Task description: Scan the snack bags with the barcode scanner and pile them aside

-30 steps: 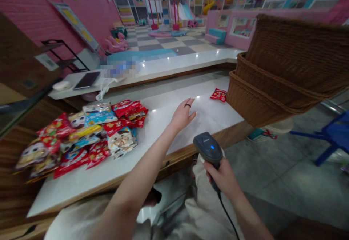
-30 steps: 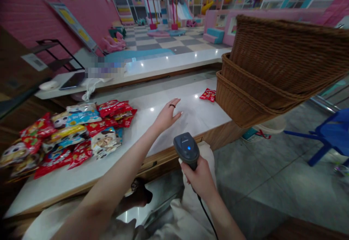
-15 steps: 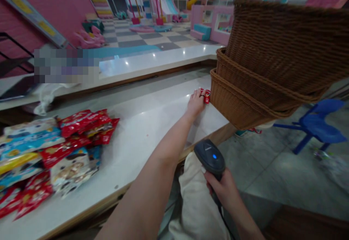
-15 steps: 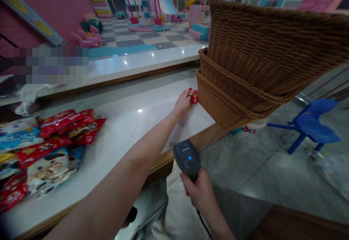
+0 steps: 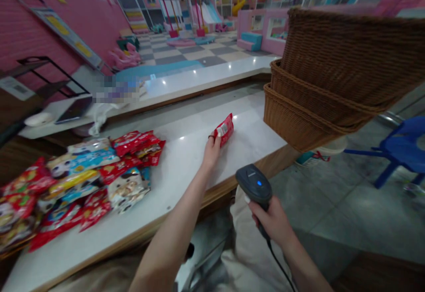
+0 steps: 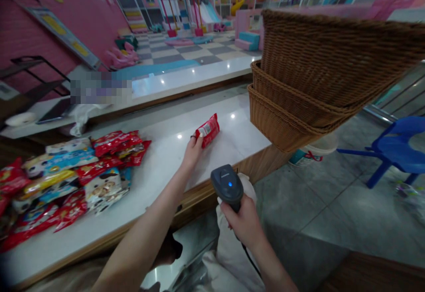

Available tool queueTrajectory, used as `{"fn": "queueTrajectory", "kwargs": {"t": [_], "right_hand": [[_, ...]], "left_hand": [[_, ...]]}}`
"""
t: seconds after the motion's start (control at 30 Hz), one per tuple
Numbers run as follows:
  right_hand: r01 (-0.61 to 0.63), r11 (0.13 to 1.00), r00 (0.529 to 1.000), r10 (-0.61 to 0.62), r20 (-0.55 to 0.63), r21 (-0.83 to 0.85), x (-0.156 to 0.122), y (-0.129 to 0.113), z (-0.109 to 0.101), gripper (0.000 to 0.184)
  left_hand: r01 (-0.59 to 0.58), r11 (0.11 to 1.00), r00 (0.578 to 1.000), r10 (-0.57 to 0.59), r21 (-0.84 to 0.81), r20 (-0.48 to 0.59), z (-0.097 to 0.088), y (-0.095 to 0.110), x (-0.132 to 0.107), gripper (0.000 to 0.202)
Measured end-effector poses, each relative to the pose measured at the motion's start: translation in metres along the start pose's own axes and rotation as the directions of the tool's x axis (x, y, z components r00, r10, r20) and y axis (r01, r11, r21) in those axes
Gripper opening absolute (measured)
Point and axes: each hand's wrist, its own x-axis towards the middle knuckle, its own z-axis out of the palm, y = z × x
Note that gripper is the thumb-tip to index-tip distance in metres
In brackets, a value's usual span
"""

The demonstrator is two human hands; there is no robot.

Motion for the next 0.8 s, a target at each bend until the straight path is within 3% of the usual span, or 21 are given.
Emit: {"fn": "queueTrajectory", "kwargs": {"t": [0.13, 0.23, 0.33, 0.47, 0.6, 0.8], "right_hand": [[-0.036, 0.997, 0.997, 0.031, 0.065, 0.074, -0.013, -0.011, 0.026, 0.031], [-0.036, 0.995, 0.991, 0.023, 0.132, 0.096, -0.023, -0.019, 0.046, 0.028], [-0.02, 0.996, 0.982, 0.003, 0.191, 0.089, -0.029, -0.025, 0.061, 0.028], [0.01, 0.998, 0.97, -0.026, 0.242, 0.069, -0.03, -0.035, 0.076, 0.027], [0.059, 0.997, 0.965, -0.068, 0.255, 0.042, -0.03, -0.046, 0.084, 0.027], [0.115, 0.993, 0.955, -0.11, 0.275, -0.001, -0.031, -0.055, 0.087, 0.028]], "left_hand": [[0.143, 0.928, 0.982, -0.177, -0.344, -0.069, -0.069, 0.02, -0.057, 0.035], [0.162, 0.898, 0.963, -0.234, -0.41, -0.132, -0.109, 0.036, -0.087, 0.031], [0.182, 0.892, 0.935, -0.287, -0.413, -0.208, -0.136, 0.046, -0.104, 0.029], [0.182, 0.88, 0.924, -0.306, -0.439, -0.229, -0.152, 0.045, -0.112, 0.033], [0.163, 0.853, 0.922, -0.31, -0.495, -0.232, -0.153, 0.04, -0.111, 0.033], [0.152, 0.858, 0.954, -0.257, -0.491, -0.154, -0.151, 0.032, -0.108, 0.039]]}}
